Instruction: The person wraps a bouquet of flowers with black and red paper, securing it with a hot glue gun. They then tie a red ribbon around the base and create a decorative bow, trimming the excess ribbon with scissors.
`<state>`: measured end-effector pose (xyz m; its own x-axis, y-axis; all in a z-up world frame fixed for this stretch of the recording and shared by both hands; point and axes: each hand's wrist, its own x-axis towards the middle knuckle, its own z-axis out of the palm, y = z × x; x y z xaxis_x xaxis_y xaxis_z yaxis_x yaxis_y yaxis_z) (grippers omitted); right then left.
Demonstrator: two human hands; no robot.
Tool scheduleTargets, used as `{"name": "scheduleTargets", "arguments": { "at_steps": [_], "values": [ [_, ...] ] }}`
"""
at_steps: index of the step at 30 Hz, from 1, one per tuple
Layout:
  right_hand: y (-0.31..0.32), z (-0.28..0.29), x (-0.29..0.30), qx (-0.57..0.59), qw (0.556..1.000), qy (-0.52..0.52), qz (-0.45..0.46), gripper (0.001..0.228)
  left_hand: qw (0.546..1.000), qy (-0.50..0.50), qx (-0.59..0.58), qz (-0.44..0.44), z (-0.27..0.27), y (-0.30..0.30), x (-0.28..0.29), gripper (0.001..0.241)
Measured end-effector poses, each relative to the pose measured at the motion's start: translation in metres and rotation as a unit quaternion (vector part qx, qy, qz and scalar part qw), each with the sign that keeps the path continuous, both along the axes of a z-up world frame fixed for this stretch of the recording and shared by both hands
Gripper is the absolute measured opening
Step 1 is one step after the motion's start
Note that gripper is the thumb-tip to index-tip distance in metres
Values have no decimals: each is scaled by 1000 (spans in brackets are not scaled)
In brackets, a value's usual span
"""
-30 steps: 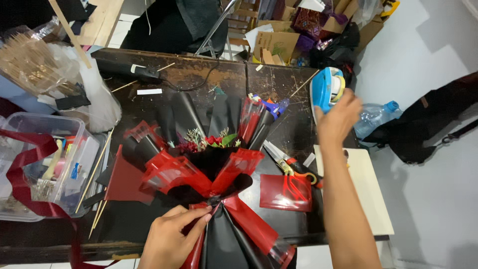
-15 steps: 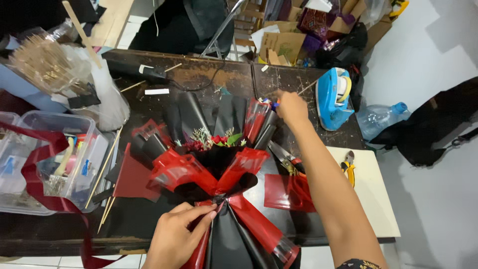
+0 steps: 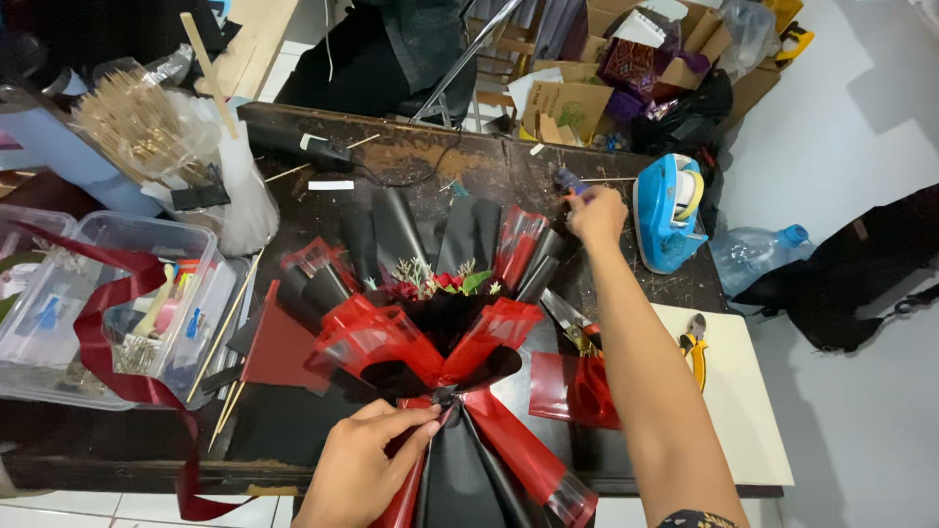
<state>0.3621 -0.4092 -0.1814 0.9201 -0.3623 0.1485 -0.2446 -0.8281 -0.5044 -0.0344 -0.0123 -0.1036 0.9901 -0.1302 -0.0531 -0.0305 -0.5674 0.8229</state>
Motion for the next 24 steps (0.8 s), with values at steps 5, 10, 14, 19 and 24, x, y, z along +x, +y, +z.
{"name": "scheduleTargets", "arguments": {
  "at_steps": [5,10,14,19,24],
  "values": [
    [-13,22,14,291,925,-166,-177,45,999,28,-17,-6,4,1,2,28],
    [-35,161,-60,538,829,-139,62,41,999,23,-34,-6,15,-3,2,29],
    [-31,241,-137,485,846,-147,165,46,998,61,-22,-11,25,-15,7,29],
    [-19,283,-208,288,896,-186,283,30,996,-9,91,9,23,-37,26,36],
    [-20,271,-203,274,885,-266,266,29,996,6,86,11,33,-40,42,33]
  ]
}}
